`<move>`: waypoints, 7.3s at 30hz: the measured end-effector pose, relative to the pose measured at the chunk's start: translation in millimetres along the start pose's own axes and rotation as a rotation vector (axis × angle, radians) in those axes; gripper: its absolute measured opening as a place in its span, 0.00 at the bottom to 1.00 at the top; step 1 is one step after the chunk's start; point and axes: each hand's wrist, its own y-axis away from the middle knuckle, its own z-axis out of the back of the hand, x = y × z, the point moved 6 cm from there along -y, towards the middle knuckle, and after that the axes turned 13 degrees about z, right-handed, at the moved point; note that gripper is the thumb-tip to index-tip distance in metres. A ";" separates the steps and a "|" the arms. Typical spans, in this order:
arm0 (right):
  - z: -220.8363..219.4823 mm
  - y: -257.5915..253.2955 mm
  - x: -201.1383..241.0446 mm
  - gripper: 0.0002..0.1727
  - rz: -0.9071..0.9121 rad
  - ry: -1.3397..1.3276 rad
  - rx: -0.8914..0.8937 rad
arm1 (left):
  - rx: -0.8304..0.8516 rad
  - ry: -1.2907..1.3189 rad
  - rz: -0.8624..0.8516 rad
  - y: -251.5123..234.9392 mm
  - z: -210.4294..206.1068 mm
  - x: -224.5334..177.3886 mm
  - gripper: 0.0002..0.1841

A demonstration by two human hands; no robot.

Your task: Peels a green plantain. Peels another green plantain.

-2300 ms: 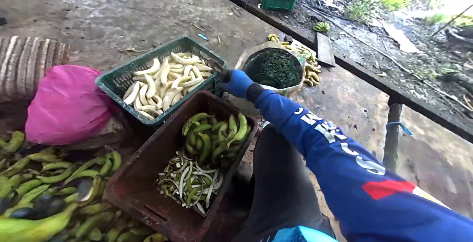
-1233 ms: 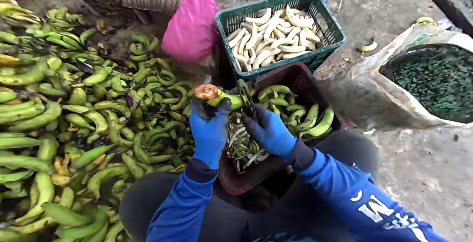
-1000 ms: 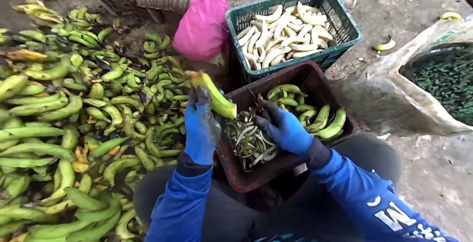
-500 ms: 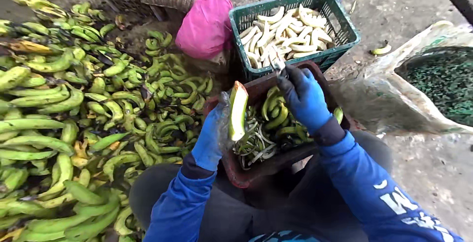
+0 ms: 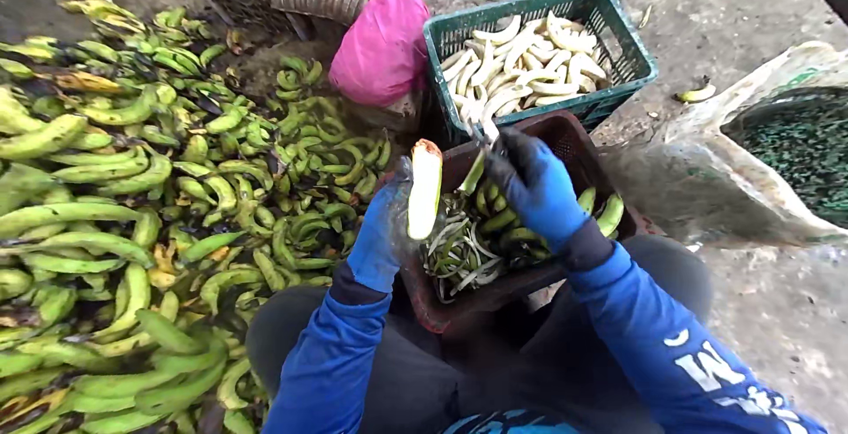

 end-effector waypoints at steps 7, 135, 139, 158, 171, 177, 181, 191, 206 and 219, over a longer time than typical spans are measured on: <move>-43.9 12.5 2.8 0.26 0.098 0.057 0.121 | -0.020 -0.270 -0.113 7.1 5.3 1.1 0.19; -35.8 25.8 13.4 0.28 -0.046 -0.551 0.304 | -0.072 -0.122 -0.040 5.5 14.8 -4.7 0.19; -38.2 32.7 -3.7 0.31 -0.148 -0.498 0.336 | -0.423 -0.133 -0.084 -11.7 43.7 1.1 0.26; -1.8 -47.6 -164.0 0.26 -0.337 0.218 0.272 | -0.110 -0.105 0.093 -31.8 6.8 13.1 0.23; -50.1 -13.0 -197.8 0.34 -0.466 0.448 0.384 | -0.281 -0.487 0.038 -28.3 13.3 11.4 0.21; 18.2 -47.2 -114.6 0.28 -0.282 0.504 0.181 | -0.445 -0.977 -0.176 -25.8 1.1 -2.2 0.34; 15.3 -24.6 -3.3 0.25 0.244 0.540 0.346 | -0.339 -1.192 -0.293 -25.8 -28.4 3.3 0.42; 9.7 28.5 -32.7 0.31 -0.194 -0.290 -0.083 | -0.331 -0.567 -0.243 -5.8 -1.3 -8.8 0.26; -33.3 19.8 6.0 0.33 -0.062 -0.193 0.186 | -0.334 -0.320 -0.333 16.9 10.6 -25.6 0.23; -25.5 3.9 1.8 0.27 0.067 0.168 0.017 | -0.324 -0.340 -0.198 9.3 -11.4 -1.3 0.28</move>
